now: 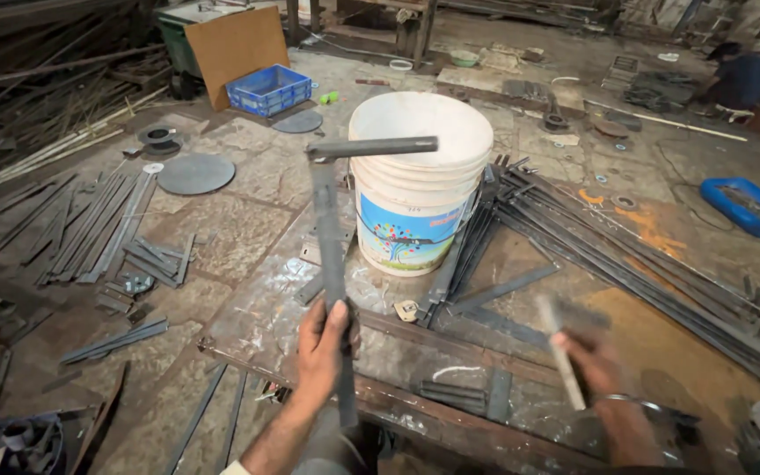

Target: The recorder welds components of a rectangular metal frame and checks the alignment using tools.

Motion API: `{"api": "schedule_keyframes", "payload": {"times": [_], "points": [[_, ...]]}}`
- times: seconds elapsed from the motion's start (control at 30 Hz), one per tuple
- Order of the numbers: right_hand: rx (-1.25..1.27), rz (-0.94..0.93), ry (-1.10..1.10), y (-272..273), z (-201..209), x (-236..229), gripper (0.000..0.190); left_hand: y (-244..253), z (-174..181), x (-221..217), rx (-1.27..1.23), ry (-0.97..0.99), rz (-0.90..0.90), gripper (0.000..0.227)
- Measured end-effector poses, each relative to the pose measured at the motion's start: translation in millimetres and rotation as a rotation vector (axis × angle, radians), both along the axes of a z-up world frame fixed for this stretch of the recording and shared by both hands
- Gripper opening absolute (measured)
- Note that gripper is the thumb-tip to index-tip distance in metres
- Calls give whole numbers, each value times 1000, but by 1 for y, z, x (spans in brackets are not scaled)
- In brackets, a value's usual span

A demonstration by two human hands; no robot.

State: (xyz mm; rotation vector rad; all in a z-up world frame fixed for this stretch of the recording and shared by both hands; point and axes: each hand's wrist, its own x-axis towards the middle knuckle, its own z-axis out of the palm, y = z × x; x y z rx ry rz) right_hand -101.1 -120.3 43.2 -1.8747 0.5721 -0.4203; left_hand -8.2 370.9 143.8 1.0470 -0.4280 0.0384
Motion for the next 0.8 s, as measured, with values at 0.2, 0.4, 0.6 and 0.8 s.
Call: {"api": "schedule_keyframes", "payload": {"times": [0.2,0.4,0.6,0.8], "points": [[181,-49,-465,110,130,-47,49,-32,9,-17,28,63,-61,29],[290,-20,-432,207,77,-44,39,-68,-7,-36,13,64,-79,31],[554,-59,-495,253,83,-48,30,-74,-10,-65,151,11,-121,32],[429,64,-654,273,117,-42,24,-83,-20,-80,239,-207,-68,31]]}}
